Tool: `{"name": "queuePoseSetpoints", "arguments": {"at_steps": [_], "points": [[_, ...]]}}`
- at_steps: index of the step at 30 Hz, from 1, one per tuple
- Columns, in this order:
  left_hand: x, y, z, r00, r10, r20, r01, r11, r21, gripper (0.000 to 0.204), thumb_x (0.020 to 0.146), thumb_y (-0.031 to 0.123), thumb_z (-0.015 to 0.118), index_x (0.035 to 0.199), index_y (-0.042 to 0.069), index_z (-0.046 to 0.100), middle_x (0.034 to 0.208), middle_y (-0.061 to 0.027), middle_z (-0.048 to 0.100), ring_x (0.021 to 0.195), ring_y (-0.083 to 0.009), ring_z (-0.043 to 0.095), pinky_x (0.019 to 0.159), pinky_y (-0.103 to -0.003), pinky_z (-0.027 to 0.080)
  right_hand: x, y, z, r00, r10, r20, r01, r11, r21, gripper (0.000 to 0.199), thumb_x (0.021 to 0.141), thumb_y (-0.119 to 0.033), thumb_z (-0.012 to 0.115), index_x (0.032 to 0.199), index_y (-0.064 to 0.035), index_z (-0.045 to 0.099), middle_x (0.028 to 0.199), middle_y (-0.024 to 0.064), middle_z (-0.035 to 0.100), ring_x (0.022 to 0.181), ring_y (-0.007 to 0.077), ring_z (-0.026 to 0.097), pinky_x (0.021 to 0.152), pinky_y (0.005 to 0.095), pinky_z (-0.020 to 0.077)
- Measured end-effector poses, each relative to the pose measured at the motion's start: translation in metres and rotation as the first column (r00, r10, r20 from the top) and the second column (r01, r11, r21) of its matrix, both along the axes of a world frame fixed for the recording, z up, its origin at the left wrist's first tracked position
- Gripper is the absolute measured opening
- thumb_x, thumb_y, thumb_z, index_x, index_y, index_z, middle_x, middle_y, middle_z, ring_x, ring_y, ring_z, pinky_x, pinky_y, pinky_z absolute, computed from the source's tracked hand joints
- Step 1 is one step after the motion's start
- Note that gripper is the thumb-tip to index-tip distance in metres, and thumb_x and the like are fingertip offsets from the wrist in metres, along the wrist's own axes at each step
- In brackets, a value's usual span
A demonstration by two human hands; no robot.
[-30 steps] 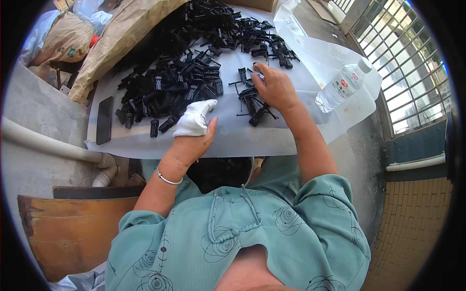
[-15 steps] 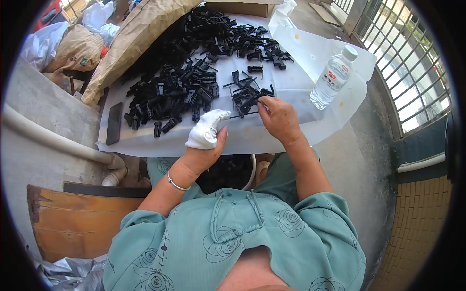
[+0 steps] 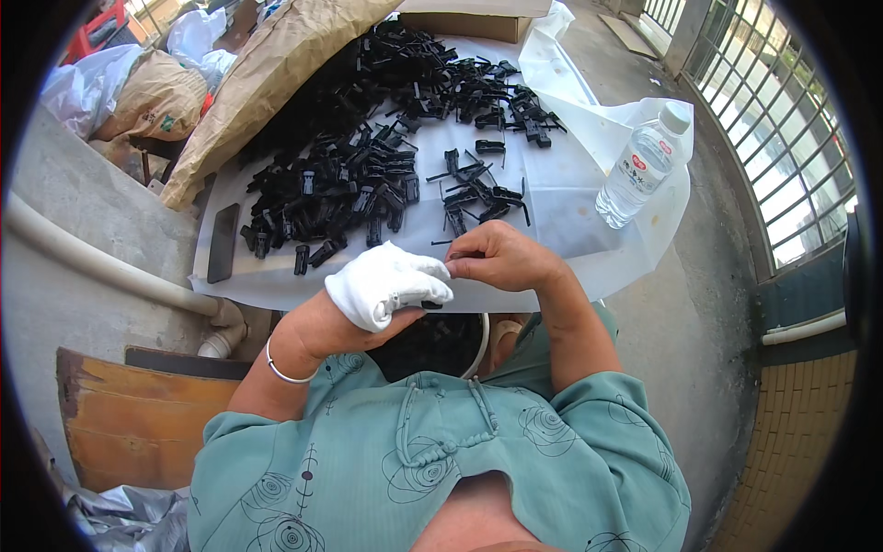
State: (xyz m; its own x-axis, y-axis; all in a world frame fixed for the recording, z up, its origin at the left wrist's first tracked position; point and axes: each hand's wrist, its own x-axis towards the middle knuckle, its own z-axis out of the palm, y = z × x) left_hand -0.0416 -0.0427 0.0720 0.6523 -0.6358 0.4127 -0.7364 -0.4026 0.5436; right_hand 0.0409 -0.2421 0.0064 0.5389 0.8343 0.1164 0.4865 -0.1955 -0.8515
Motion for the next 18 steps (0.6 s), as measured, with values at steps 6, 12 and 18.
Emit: {"name": "queuePoseSetpoints", "arguments": {"at_steps": [6,12,18], "points": [[-0.001,-0.005,0.004,0.978,-0.155,-0.14,0.17,0.981,0.098,0.018,0.07,0.002,0.066,0.087,0.008,0.064,0.09,-0.0078,0.063,0.073,-0.0279,0.059,0.067,-0.033,0.047,-0.01,-0.001,-0.002,0.935,0.277,-0.223,-0.248,0.957,0.148,0.014,0.081,-0.011,0.061,0.083,0.0032,0.061,0.068,0.0059,0.058,0.066,0.0107,0.051,0.06,0.0265,0.0421],[-0.001,0.002,-0.017,0.655,-0.127,-0.744,-0.317,0.849,-0.424,0.014,0.084,0.012,0.062,0.093,0.006,0.054,0.083,-0.0019,0.059,0.067,-0.0053,0.051,0.055,-0.018,0.04,-0.024,0.013,-0.002,0.936,-0.123,-0.329,0.243,0.903,0.355,0.013,0.08,-0.007,0.061,0.091,0.0008,0.06,0.062,0.0003,0.049,0.057,0.0058,0.042,0.051,0.0245,0.0361],[0.022,-0.022,-0.065,0.766,0.165,-0.621,-0.565,0.633,-0.53,0.021,0.089,0.016,0.056,0.105,0.004,0.051,0.08,0.0003,0.057,0.061,-0.0029,0.048,0.049,-0.017,0.039,-0.044,0.036,0.002,0.737,-0.423,0.528,0.058,0.817,0.574,0.026,0.069,-0.002,0.07,0.092,-0.0038,0.058,0.057,0.0002,0.046,0.046,0.0079,0.039,0.042,0.025,0.0309]]}}
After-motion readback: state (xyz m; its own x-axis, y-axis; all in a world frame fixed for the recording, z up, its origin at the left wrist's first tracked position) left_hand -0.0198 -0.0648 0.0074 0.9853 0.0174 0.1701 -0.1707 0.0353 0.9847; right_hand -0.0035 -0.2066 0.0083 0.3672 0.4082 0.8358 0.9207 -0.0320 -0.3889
